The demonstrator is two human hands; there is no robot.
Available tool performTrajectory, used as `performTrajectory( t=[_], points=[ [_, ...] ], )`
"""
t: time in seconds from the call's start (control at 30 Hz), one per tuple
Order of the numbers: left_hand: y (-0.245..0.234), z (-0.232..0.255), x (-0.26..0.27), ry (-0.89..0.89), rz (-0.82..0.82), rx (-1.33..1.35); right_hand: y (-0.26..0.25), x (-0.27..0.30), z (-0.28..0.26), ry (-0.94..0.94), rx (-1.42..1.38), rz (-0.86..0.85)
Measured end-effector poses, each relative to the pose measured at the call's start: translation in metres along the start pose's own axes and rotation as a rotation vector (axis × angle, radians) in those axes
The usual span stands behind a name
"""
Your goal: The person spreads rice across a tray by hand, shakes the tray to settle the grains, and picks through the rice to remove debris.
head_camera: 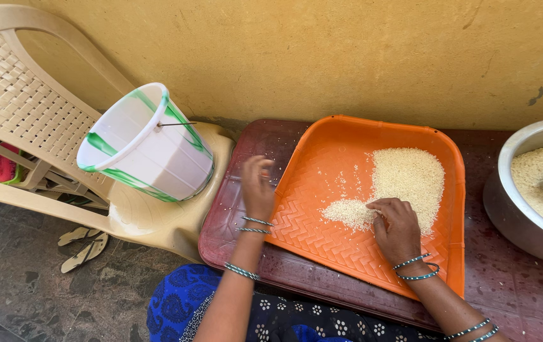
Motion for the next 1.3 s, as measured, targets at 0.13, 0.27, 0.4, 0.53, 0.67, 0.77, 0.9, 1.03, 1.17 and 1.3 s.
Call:
performTrajectory(
  t=[0.13, 0.27, 0.4, 0.53, 0.67, 0.77, 0.9, 1.03, 1.17, 1.3],
  points=[
    [0.041, 0.065, 0.04, 0.034, -0.361, 0.252, -0.001, -0.001, 0.002, 0.009, -0.012, 0.103],
    [0.069, 0.116, 0.086, 0.277, -0.803, -0.021, -0.002, -0.001, 0.006, 0.022, -0.049, 0.113],
    [0.068, 0.106, 0.088, 0.118, -1.022, -0.207, -0.004, -0.001, 0.006, 0.044, -0.082, 0.111],
    [0.045, 0.059, 0.075, 0.035, -0.824, -0.441, -0.004, -0.002, 0.007, 0.036, -0.093, 0.123],
    [0.03, 0.041, 0.082, 0.026, -0.772, -0.398, -0.002, -0.002, 0.007, 0.058, -0.09, 0.11],
    [0.03, 0.052, 0.092, -0.024, -0.865, -0.397, -0.002, -0.002, 0.008, 0.086, -0.089, 0.099],
    [0.033, 0.075, 0.101, -0.03, -0.931, -0.362, -0.001, -0.002, 0.008, 0.081, -0.084, 0.103],
    [0.044, 0.096, 0.104, -0.031, -0.983, -0.259, -0.001, -0.002, 0.008, 0.105, -0.09, 0.086],
    [0.053, 0.101, 0.1, 0.058, -1.011, -0.228, -0.001, -0.002, 0.009, 0.084, -0.083, 0.089],
    [0.057, 0.071, 0.077, -0.13, -0.901, -0.383, 0.0, -0.002, 0.01, 0.09, -0.092, 0.081]
  ],
)
Point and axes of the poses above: each hand's wrist, its own x-axis away from the middle knuckle, its own y-axis out of the palm, z = x × y, the point moved 1 cm from there along -x, towards the middle knuckle, and after that the axes turned 1 degree about y, right-handed, at the moved point
